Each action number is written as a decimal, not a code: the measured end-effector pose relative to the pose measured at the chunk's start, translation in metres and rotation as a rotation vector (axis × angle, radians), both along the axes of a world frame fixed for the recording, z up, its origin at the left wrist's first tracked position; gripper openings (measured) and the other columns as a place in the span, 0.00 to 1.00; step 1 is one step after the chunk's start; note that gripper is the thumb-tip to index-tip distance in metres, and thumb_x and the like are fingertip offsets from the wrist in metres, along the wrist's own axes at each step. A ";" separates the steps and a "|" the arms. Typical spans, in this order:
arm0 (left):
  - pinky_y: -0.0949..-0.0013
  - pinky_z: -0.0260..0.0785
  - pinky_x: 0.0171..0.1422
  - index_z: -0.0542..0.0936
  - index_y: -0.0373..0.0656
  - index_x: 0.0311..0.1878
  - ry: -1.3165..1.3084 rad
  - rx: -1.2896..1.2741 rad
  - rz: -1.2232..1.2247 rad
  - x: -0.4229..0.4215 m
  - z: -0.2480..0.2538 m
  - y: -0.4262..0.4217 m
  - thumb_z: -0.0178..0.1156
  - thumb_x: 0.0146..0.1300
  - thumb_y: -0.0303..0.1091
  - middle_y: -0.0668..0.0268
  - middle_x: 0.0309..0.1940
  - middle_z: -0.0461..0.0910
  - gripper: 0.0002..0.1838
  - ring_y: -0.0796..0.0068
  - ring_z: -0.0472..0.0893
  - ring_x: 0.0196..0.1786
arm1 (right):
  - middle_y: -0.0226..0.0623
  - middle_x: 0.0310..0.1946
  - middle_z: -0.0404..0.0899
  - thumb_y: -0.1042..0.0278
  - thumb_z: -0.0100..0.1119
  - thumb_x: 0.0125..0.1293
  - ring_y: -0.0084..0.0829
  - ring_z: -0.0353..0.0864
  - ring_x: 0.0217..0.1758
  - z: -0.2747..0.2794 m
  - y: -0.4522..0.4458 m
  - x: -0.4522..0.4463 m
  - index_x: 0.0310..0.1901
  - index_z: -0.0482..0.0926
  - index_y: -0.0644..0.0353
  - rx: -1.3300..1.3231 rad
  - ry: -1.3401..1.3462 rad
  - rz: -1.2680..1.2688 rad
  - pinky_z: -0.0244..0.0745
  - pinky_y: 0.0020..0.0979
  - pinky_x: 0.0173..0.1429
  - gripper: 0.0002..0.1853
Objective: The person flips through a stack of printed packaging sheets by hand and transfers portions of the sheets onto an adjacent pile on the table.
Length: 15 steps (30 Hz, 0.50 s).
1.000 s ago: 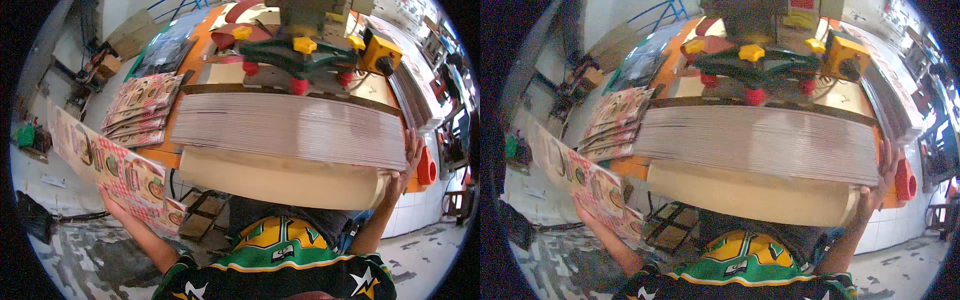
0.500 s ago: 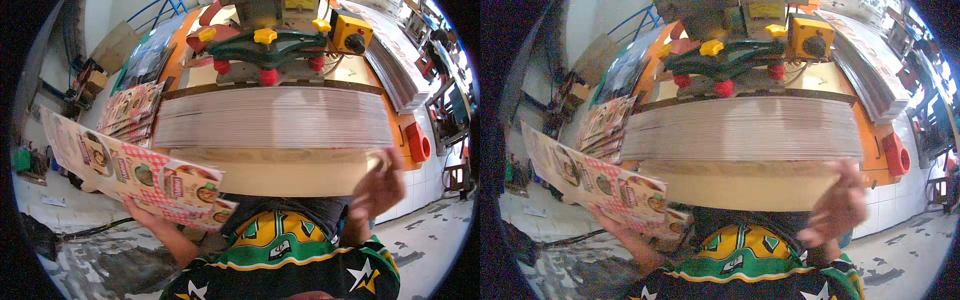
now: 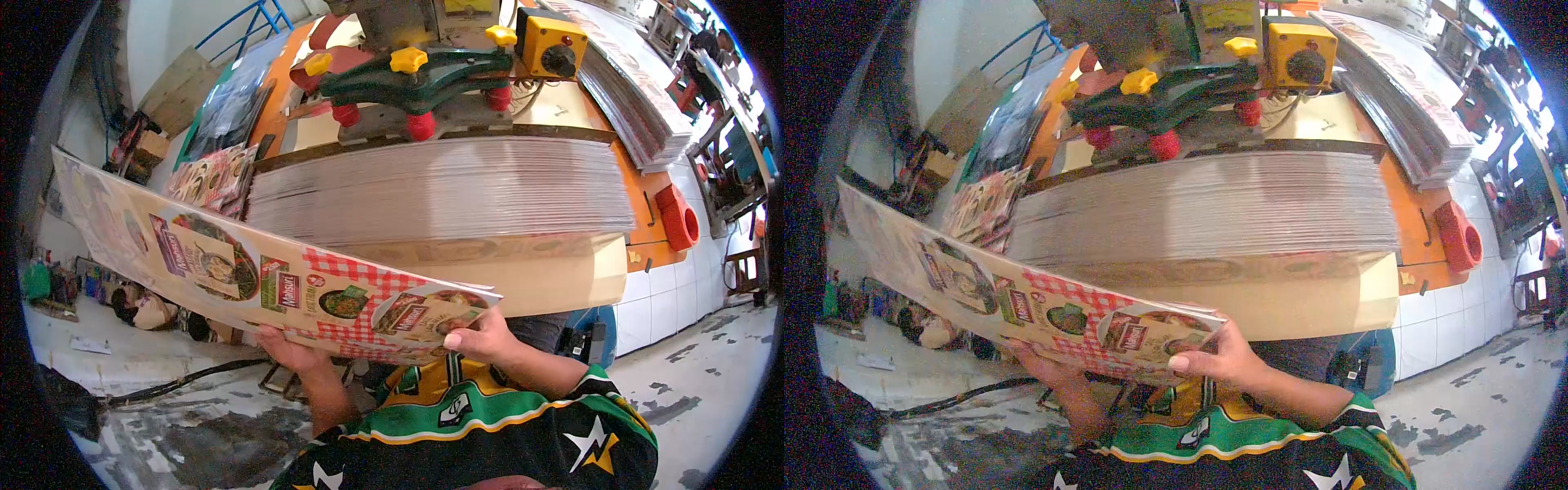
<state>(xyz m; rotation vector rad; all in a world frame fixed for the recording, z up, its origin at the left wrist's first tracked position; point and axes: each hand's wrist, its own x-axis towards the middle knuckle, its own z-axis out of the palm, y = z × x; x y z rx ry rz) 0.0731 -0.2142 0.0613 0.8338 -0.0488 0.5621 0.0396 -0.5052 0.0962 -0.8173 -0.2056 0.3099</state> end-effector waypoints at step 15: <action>0.46 0.54 0.78 0.56 0.38 0.76 -0.038 0.063 -0.162 0.009 0.049 0.030 0.58 0.63 0.65 0.54 0.72 0.64 0.50 0.55 0.63 0.74 | 0.44 0.52 0.83 0.66 0.71 0.63 0.36 0.84 0.49 -0.017 -0.030 -0.009 0.46 0.85 0.62 -0.577 -0.409 -0.132 0.79 0.36 0.51 0.13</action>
